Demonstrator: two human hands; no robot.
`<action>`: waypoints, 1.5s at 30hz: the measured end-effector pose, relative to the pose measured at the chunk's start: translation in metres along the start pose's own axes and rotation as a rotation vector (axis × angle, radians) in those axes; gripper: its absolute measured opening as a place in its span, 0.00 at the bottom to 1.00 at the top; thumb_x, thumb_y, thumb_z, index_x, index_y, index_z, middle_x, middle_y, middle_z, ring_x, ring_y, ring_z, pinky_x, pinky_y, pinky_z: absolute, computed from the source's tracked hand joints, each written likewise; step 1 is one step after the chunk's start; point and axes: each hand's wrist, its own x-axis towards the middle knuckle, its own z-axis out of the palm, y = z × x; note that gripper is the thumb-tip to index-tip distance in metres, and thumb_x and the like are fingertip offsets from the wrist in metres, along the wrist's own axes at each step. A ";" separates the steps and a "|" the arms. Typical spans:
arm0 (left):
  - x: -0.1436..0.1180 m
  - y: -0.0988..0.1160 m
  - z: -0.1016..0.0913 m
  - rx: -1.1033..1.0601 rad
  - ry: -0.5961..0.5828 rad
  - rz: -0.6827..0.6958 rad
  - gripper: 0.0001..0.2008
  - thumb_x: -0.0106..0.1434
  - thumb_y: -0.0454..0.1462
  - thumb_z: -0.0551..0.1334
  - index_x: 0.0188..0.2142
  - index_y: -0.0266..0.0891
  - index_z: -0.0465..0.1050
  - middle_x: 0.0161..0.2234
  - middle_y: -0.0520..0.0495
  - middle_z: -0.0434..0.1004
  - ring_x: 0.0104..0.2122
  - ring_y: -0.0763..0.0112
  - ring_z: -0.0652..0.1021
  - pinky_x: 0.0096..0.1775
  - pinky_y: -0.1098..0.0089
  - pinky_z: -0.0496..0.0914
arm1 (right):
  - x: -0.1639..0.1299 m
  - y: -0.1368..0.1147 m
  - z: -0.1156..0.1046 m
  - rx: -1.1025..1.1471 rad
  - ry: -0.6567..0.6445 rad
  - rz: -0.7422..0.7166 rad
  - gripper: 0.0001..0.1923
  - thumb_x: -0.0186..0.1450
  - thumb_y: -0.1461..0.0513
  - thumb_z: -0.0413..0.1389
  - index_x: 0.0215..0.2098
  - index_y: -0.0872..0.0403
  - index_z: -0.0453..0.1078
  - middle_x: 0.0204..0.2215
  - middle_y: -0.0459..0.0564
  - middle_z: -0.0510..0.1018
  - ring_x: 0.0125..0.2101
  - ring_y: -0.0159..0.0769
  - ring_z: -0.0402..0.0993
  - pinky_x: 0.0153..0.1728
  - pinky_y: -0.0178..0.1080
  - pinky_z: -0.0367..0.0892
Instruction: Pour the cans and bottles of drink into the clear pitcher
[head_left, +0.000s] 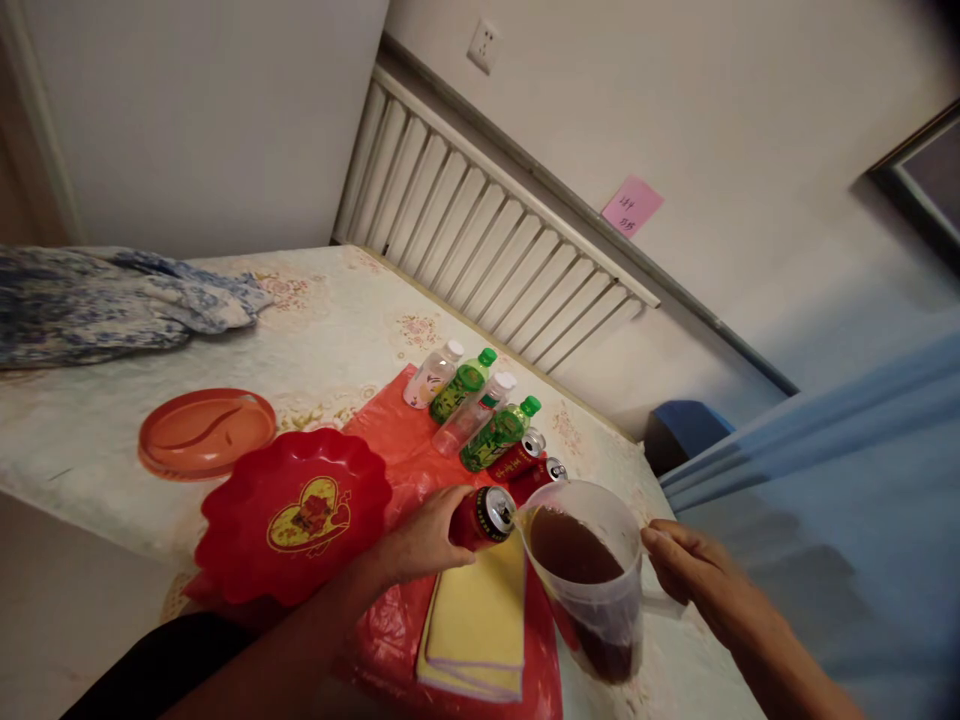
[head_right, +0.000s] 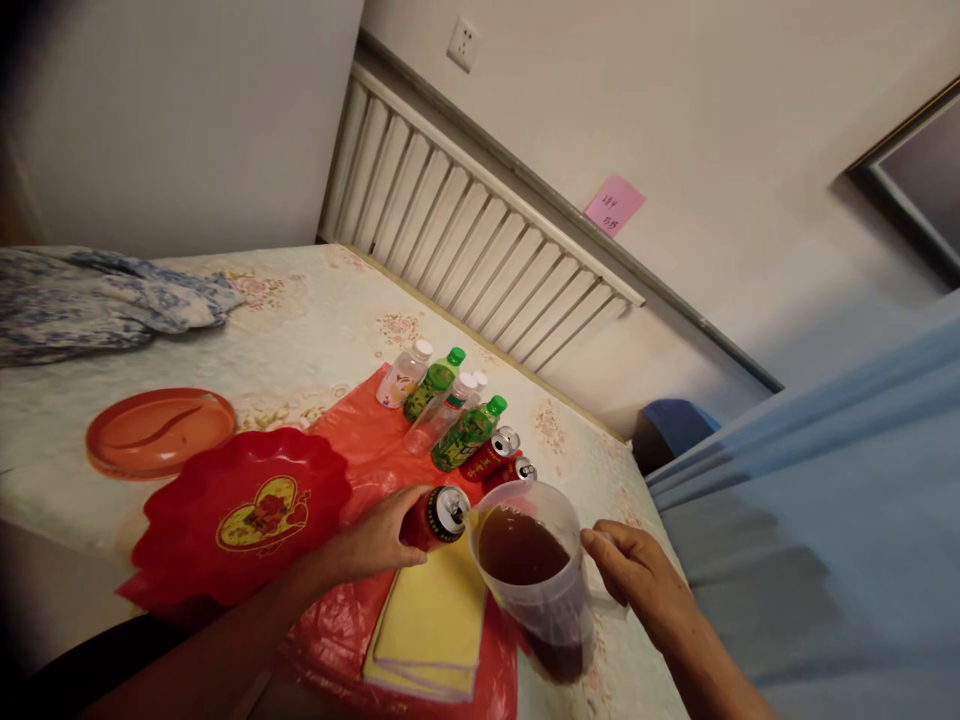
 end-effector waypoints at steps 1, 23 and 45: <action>0.000 0.001 0.000 -0.001 0.000 0.004 0.36 0.45 0.33 0.68 0.56 0.43 0.63 0.56 0.44 0.69 0.55 0.55 0.69 0.56 0.59 0.64 | 0.000 0.000 0.000 0.002 -0.002 -0.002 0.28 0.63 0.39 0.47 0.19 0.51 0.53 0.14 0.39 0.56 0.18 0.28 0.50 0.22 0.35 0.49; 0.000 -0.002 0.001 0.009 -0.010 0.021 0.35 0.45 0.33 0.68 0.55 0.43 0.64 0.54 0.45 0.70 0.54 0.56 0.71 0.55 0.60 0.65 | 0.001 -0.001 0.003 0.030 -0.015 0.013 0.29 0.61 0.38 0.48 0.18 0.51 0.53 0.15 0.39 0.54 0.19 0.28 0.49 0.21 0.34 0.49; -0.003 0.000 0.002 -0.031 -0.029 -0.013 0.36 0.44 0.33 0.69 0.54 0.44 0.64 0.53 0.46 0.72 0.54 0.54 0.71 0.55 0.59 0.66 | -0.001 0.020 0.021 0.244 0.030 0.040 0.29 0.60 0.39 0.51 0.17 0.51 0.53 0.13 0.39 0.53 0.17 0.27 0.45 0.20 0.34 0.45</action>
